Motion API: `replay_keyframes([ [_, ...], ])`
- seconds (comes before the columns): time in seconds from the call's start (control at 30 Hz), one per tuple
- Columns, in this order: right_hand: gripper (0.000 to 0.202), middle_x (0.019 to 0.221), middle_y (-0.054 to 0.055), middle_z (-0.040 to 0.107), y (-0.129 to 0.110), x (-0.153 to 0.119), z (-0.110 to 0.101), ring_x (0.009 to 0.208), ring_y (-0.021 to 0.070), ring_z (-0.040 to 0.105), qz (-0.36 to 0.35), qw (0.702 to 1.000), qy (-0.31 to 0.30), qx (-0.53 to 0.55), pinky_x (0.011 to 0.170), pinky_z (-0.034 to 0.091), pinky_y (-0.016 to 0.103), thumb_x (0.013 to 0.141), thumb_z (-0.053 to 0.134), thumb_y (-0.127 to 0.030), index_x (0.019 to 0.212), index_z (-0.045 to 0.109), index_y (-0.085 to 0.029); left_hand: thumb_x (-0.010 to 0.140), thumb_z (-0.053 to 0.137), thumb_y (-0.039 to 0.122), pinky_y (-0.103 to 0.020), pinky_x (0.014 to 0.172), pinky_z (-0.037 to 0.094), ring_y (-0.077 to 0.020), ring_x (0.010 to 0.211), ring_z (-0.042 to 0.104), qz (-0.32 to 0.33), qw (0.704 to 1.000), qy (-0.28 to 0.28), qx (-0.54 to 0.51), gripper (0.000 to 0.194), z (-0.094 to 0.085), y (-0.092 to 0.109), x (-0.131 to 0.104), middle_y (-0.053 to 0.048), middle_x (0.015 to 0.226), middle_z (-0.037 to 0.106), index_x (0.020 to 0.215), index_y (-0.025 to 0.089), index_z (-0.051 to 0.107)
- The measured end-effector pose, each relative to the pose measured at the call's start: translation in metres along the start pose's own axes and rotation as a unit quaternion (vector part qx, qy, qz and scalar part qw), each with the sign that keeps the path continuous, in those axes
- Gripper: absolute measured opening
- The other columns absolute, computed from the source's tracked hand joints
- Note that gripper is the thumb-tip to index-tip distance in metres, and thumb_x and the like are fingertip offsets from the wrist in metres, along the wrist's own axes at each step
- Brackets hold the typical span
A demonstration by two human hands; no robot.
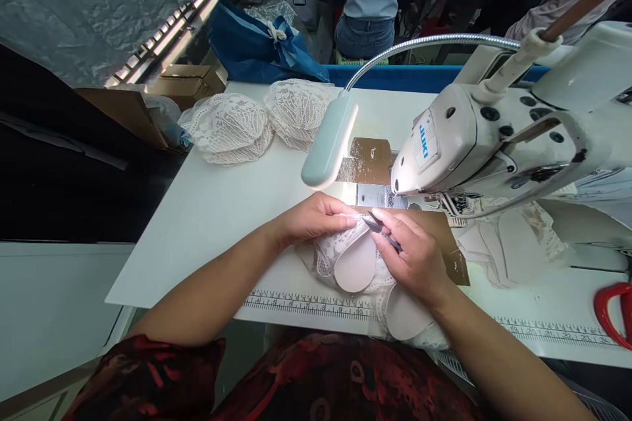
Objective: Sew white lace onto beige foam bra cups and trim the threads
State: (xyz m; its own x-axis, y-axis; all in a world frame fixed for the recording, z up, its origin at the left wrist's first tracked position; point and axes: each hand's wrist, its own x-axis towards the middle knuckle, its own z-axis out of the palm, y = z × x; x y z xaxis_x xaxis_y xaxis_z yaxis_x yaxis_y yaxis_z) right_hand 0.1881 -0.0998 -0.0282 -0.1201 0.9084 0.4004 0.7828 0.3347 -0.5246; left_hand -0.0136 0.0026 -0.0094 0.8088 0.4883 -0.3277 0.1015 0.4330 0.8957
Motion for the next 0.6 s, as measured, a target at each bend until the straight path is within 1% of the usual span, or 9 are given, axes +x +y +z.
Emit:
replay_keyframes([
  [0.13, 0.032, 0.088, 0.007, 0.069, 0.0002, 0.0003, 0.0013, 0.075, 0.0193, 0.065, -0.017, 1.0, 0.025, -0.002, 0.066, 0.056, 0.033, 0.092, 0.054, -0.023, 0.121, 0.061, -0.014, 0.087, 0.067, 0.022, -0.019, 0.079, 0.053, -0.0115, 0.084, 0.069, 0.004, 1.0, 0.004, 0.009, 0.02, -0.0003, -0.0005, -0.0003, -0.007, 0.095, 0.076, 0.104, 0.015, 0.074],
  [0.27, 0.032, 0.087, 0.007, 0.068, -0.0001, 0.0009, 0.0023, 0.076, 0.0186, 0.065, -0.021, 0.999, 0.032, 0.004, 0.068, 0.056, 0.032, 0.091, 0.056, -0.021, 0.121, 0.061, -0.01, 0.087, 0.067, 0.023, -0.019, 0.079, 0.053, -0.0116, 0.086, 0.069, 0.006, 1.0, 0.001, 0.013, 0.022, -0.0014, -0.0017, -0.0002, -0.007, 0.096, 0.076, 0.107, 0.016, 0.074],
  [0.43, 0.033, 0.085, 0.006, 0.067, -0.001, 0.0007, 0.0031, 0.074, 0.0175, 0.064, -0.028, 0.999, 0.04, 0.008, 0.068, 0.056, 0.03, 0.091, 0.056, -0.02, 0.122, 0.06, -0.011, 0.087, 0.068, 0.025, -0.02, 0.08, 0.053, -0.0125, 0.087, 0.068, 0.005, 1.0, -0.009, 0.015, 0.024, -0.0004, -0.002, 0.0006, -0.007, 0.095, 0.075, 0.108, 0.016, 0.073],
  [0.5, 0.032, 0.086, 0.006, 0.068, -0.0014, 0.0005, 0.0036, 0.075, 0.0176, 0.065, -0.037, 0.998, 0.044, 0.005, 0.067, 0.056, 0.03, 0.091, 0.056, -0.02, 0.122, 0.06, -0.012, 0.086, 0.068, 0.027, -0.021, 0.079, 0.053, -0.0127, 0.084, 0.067, 0.002, 1.0, -0.007, 0.016, 0.024, 0.0009, -0.0022, 0.001, -0.007, 0.093, 0.075, 0.107, 0.015, 0.074],
  [0.6, 0.032, 0.086, 0.006, 0.068, -0.0014, 0.0005, 0.0043, 0.075, 0.0176, 0.065, -0.044, 0.998, 0.047, 0.002, 0.068, 0.056, 0.03, 0.091, 0.057, -0.02, 0.122, 0.06, -0.011, 0.085, 0.069, 0.028, -0.021, 0.074, 0.052, -0.0112, 0.076, 0.066, -0.003, 1.0, 0.0, 0.003, 0.022, 0.0026, -0.003, 0.0016, -0.006, 0.086, 0.074, 0.1, 0.013, 0.075],
])
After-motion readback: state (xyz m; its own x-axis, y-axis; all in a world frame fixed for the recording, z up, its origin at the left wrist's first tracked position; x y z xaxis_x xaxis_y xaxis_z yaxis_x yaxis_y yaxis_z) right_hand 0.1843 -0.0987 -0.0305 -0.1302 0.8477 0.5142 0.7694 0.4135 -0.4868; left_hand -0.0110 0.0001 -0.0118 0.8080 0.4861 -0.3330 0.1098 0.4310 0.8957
